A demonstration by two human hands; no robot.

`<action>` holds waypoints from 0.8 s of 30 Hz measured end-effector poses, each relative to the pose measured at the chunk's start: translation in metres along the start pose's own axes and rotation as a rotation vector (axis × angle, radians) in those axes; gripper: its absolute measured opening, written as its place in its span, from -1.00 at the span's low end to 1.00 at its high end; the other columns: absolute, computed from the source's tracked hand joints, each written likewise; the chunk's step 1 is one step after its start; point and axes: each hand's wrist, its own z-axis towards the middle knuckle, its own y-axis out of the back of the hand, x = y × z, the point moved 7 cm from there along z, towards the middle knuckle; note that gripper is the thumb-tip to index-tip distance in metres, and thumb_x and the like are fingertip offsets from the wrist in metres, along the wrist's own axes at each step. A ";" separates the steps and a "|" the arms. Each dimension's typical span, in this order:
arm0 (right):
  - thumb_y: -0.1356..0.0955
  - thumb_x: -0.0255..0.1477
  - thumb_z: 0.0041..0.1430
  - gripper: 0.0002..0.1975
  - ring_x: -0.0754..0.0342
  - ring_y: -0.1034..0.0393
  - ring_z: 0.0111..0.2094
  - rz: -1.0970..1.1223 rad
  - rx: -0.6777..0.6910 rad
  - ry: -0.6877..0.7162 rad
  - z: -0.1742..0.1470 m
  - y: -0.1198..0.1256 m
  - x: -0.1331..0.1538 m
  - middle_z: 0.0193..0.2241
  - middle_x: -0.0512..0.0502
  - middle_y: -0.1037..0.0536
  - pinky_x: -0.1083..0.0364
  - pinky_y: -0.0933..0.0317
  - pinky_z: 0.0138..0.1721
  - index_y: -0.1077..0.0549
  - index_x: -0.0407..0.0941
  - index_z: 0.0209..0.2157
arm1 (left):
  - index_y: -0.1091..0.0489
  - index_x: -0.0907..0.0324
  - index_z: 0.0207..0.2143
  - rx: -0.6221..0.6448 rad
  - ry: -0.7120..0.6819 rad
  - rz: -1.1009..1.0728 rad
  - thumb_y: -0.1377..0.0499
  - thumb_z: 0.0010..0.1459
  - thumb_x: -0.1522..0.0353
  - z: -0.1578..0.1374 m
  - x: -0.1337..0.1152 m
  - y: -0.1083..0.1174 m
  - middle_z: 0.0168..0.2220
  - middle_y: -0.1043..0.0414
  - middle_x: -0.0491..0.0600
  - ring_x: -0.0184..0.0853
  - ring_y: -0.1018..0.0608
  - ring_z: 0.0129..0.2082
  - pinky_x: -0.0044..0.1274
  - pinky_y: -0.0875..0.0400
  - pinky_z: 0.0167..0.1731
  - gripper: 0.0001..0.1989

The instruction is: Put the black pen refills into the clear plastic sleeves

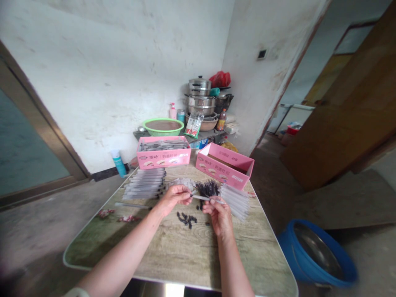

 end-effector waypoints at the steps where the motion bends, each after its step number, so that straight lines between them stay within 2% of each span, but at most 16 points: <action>1: -0.55 -0.49 -0.11 -0.77 0.07 -0.53 -0.57 -0.002 -0.002 -0.001 0.000 0.000 0.000 -0.50 -0.12 -0.63 0.16 -0.47 -0.52 -0.52 -0.18 -0.37 | -0.47 0.31 -0.33 0.001 -0.002 0.002 -0.43 -0.10 0.22 0.000 0.000 0.000 -0.42 -0.55 0.06 -0.33 -0.57 -0.46 -0.53 -0.47 -0.40 -0.62; 14: -0.57 -0.48 -0.13 -0.75 0.07 -0.54 -0.57 -0.019 -0.006 -0.006 -0.001 -0.004 0.001 -0.51 -0.07 -0.62 0.17 -0.47 -0.53 -0.52 -0.17 -0.37 | -0.46 0.31 -0.34 0.006 -0.016 0.009 -0.42 -0.09 0.22 0.001 0.001 -0.003 -0.43 -0.55 0.04 -0.34 -0.57 -0.45 -0.52 -0.48 -0.40 -0.63; 24: -0.56 -0.47 -0.12 -0.76 0.05 -0.54 -0.56 -0.041 -0.015 0.005 0.000 -0.001 -0.001 -0.51 -0.12 -0.63 0.16 -0.46 -0.52 -0.53 -0.18 -0.36 | -0.44 0.31 -0.37 -0.020 -0.044 0.033 -0.41 -0.08 0.20 0.002 0.002 -0.004 -0.49 -0.50 0.00 -0.37 -0.53 -0.52 -0.56 -0.43 -0.46 -0.63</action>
